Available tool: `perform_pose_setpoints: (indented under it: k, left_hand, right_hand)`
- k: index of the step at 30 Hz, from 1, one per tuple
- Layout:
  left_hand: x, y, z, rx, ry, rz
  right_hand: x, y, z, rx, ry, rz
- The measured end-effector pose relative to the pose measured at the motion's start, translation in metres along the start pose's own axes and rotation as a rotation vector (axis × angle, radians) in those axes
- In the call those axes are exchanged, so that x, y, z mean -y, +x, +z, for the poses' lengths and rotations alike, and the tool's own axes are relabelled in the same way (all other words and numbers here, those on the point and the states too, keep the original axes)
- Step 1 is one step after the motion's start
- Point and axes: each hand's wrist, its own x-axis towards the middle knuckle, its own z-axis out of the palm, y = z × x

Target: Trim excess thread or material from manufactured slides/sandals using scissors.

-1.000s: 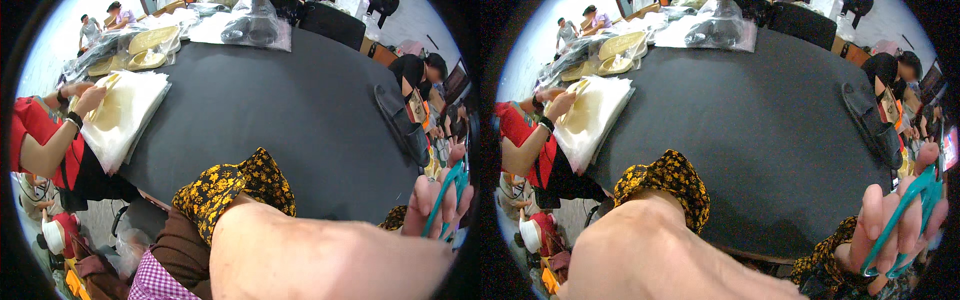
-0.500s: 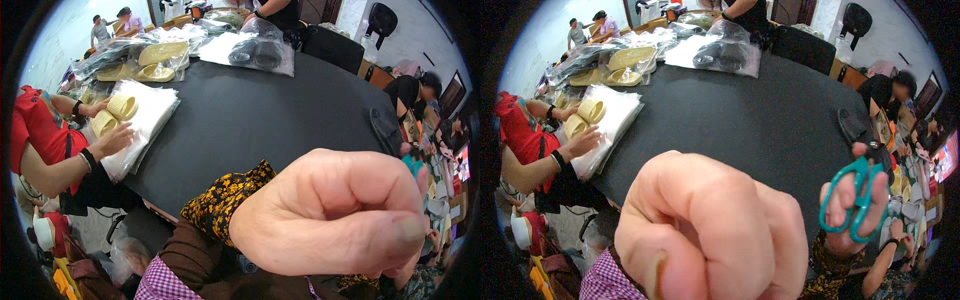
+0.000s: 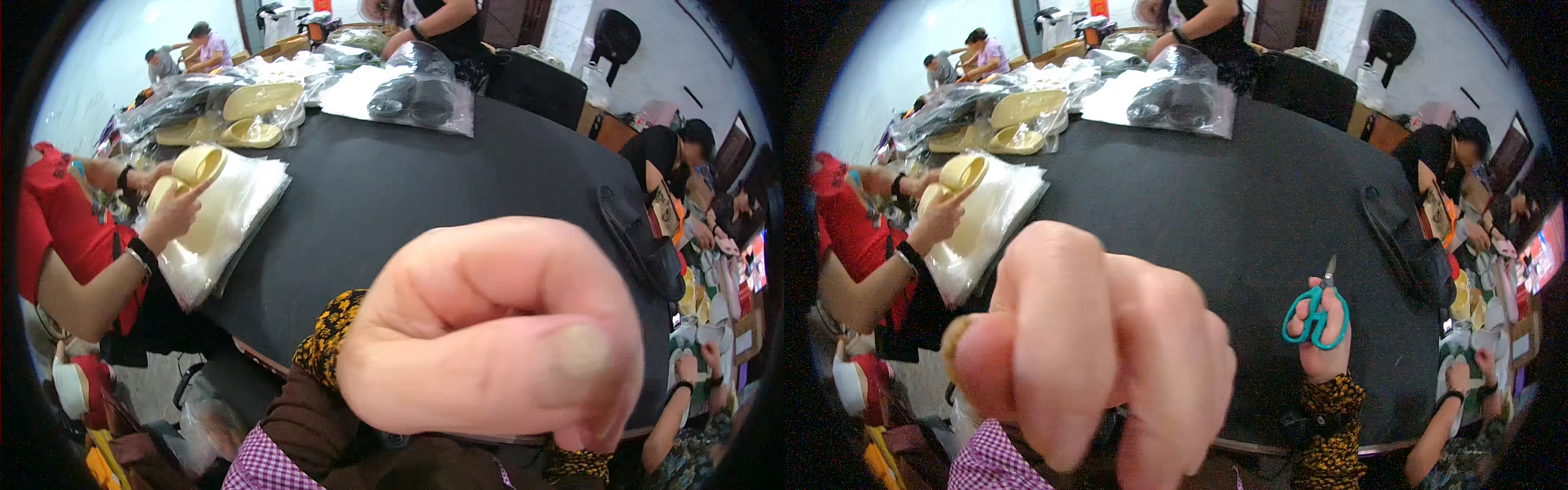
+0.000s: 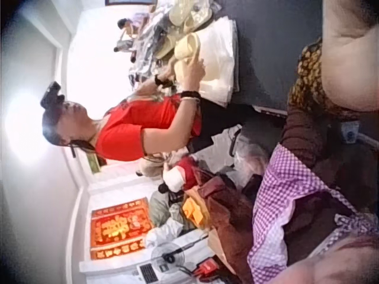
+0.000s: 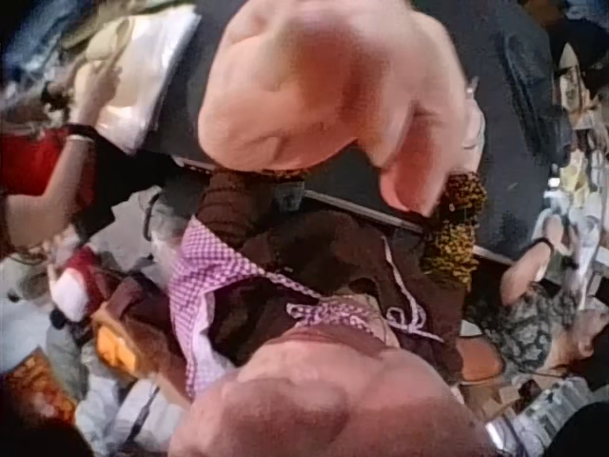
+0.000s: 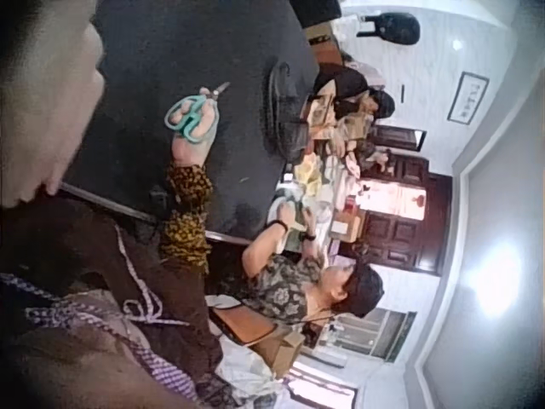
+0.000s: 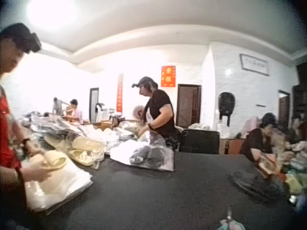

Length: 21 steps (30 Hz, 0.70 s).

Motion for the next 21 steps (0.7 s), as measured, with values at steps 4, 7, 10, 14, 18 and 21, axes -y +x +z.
perform_pose_setpoints:
  k: [4, 7, 10, 14, 18, 21]
  left_hand:
    - [0.022, 0.02, -0.004, 0.146, 0.228, 0.374]
    - [0.015, 0.018, -0.006, 0.169, 0.269, 0.23]
    - [0.013, 0.017, -0.011, 0.184, 0.277, 0.245]
    - [0.019, 0.02, -0.01, 0.253, 0.326, 0.23]
    - [0.02, 0.022, -0.001, 0.314, 0.333, 0.198]
    - [0.024, 0.022, 0.001, 0.357, 0.342, 0.232]
  right_hand:
    - [0.013, -0.009, 0.017, 0.018, 0.035, 0.035]
    - [-0.007, 0.002, -0.009, 0.004, 0.072, 0.057]
    - [-0.003, 0.001, -0.003, -0.06, 0.016, 0.059]
    - [-0.008, 0.007, -0.02, -0.002, 0.052, 0.055]
    - [-0.01, 0.009, -0.024, -0.003, 0.045, 0.035]
    - [-0.013, 0.013, -0.033, -0.05, 0.065, 0.021]
